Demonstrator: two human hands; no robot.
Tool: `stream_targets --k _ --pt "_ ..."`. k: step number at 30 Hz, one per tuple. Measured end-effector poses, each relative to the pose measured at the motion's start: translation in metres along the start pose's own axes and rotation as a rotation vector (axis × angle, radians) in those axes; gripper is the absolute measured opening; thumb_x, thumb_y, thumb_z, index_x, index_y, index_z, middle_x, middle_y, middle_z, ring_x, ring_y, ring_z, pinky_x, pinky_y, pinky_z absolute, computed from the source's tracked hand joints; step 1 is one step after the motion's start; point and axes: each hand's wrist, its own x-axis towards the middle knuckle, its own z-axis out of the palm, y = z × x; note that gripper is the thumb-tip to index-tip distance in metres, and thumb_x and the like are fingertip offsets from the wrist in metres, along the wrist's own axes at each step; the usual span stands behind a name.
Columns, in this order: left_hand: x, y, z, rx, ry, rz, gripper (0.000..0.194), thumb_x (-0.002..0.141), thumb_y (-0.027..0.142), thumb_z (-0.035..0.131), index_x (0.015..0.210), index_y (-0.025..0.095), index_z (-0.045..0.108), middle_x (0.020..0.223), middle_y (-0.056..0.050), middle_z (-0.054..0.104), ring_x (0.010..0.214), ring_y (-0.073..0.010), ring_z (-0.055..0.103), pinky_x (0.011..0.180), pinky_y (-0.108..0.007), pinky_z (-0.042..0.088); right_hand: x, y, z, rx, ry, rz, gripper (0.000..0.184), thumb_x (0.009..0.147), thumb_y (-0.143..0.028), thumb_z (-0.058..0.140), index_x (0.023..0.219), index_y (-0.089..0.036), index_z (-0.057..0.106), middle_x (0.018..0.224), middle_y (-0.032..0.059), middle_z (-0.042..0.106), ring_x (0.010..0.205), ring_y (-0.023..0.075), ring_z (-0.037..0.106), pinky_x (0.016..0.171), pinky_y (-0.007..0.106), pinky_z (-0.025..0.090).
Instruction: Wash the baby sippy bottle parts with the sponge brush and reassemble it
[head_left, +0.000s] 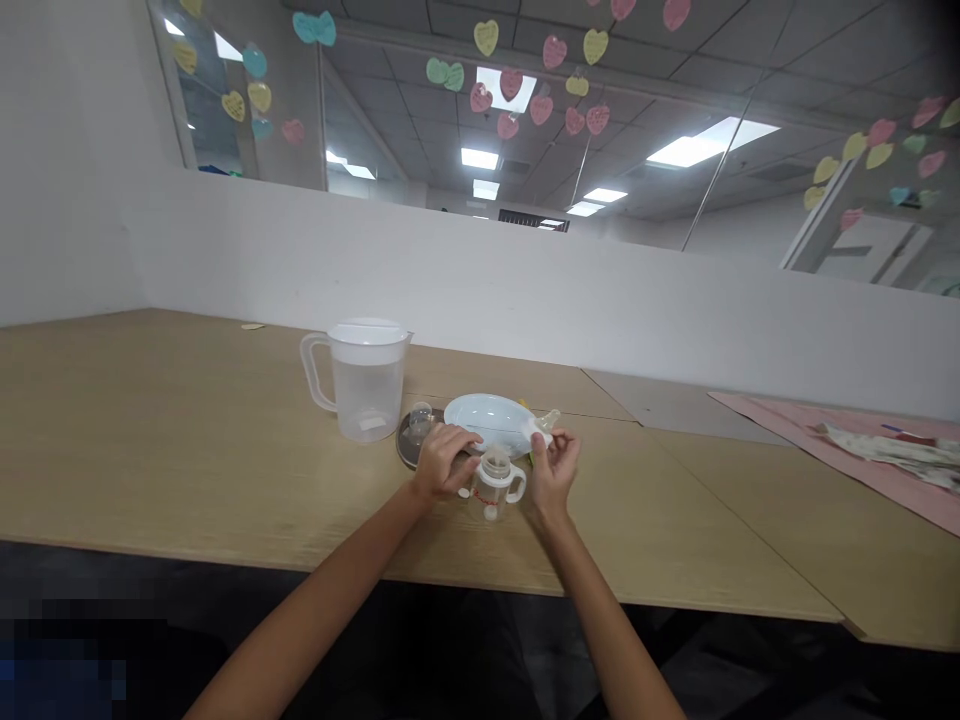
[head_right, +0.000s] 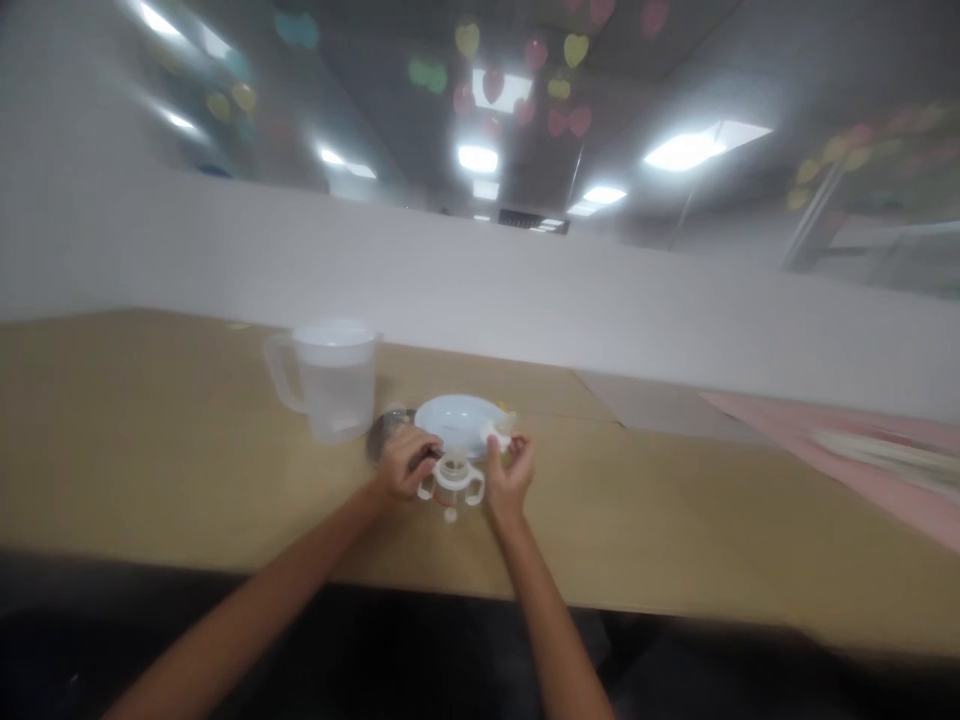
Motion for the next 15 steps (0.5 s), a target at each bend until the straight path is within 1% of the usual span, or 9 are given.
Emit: stream_targets --k 3,6,8,11,12,13,14,15 --pt "-0.001 0.003 0.004 -0.005 -0.074 -0.001 0.041 0.083 0.056 0.039 0.083 0.018 0.056 0.074 -0.006 0.061 0.07 -0.0192 0.054 0.072 -0.036 0.04 -0.012 0.006 0.001 -0.04 -0.137 -0.062 0.03 0.081 -0.04 0.058 0.098 -0.021 0.044 0.093 0.0048 0.057 0.087 0.0165 0.06 0.078 0.032 0.048" --pt "-0.003 0.004 0.007 0.009 -0.134 -0.046 0.039 0.079 0.057 0.042 0.078 0.02 0.051 0.07 -0.005 0.057 0.068 -0.0187 0.052 0.072 -0.035 0.04 -0.018 0.011 0.001 -0.121 -0.246 -0.127 0.03 0.082 -0.039 0.057 0.102 -0.02 0.044 0.097 0.0078 0.059 0.091 0.0192 0.061 0.08 0.035 0.049" --pt "-0.005 0.003 0.009 0.016 -0.171 -0.077 0.037 0.077 0.057 0.043 0.075 0.021 0.049 0.068 -0.005 0.056 0.067 -0.0186 0.051 0.073 -0.036 0.04 -0.02 0.013 0.001 -0.179 -0.288 -0.163 0.03 0.083 -0.038 0.057 0.103 -0.02 0.044 0.098 0.0093 0.06 0.091 0.0204 0.062 0.078 0.035 0.05" --pt "-0.003 0.0 0.012 0.026 -0.193 -0.103 0.035 0.076 0.056 0.044 0.074 0.021 0.049 0.068 -0.005 0.056 0.066 -0.0187 0.051 0.073 -0.036 0.041 -0.023 0.013 -0.001 -0.249 -0.301 -0.221 0.031 0.082 -0.038 0.058 0.104 -0.019 0.046 0.097 0.0101 0.061 0.09 0.021 0.062 0.077 0.036 0.052" --pt "-0.001 0.001 0.011 0.027 -0.176 -0.092 0.035 0.076 0.056 0.044 0.074 0.021 0.049 0.068 -0.005 0.056 0.066 -0.0187 0.052 0.073 -0.037 0.042 -0.024 0.013 -0.001 -0.268 -0.299 -0.241 0.032 0.081 -0.038 0.059 0.105 -0.019 0.047 0.096 0.01 0.061 0.09 0.0211 0.063 0.077 0.036 0.052" --pt "0.001 0.003 0.009 0.028 -0.131 -0.066 0.034 0.076 0.056 0.044 0.074 0.021 0.049 0.068 -0.005 0.057 0.067 -0.019 0.052 0.073 -0.037 0.042 -0.024 0.013 -0.001 -0.28 -0.298 -0.259 0.033 0.081 -0.037 0.059 0.105 -0.019 0.047 0.097 0.01 0.061 0.09 0.0212 0.063 0.078 0.036 0.052" --pt "0.004 0.007 0.005 0.029 -0.055 -0.034 0.035 0.076 0.056 0.045 0.075 0.021 0.05 0.07 -0.005 0.058 0.068 -0.0196 0.053 0.073 -0.038 0.042 -0.025 0.013 -0.001 -0.286 -0.296 -0.273 0.034 0.081 -0.037 0.06 0.107 -0.019 0.048 0.098 0.0102 0.061 0.09 0.0213 0.062 0.078 0.037 0.052" --pt "0.006 0.013 0.0 0.03 0.051 -0.004 0.035 0.076 0.056 0.044 0.076 0.022 0.051 0.072 -0.006 0.06 0.07 -0.0205 0.055 0.074 -0.039 0.043 -0.025 0.014 -0.001 -0.287 -0.294 -0.281 0.035 0.08 -0.037 0.06 0.107 -0.019 0.048 0.099 0.0103 0.061 0.091 0.0214 0.062 0.079 0.037 0.052"
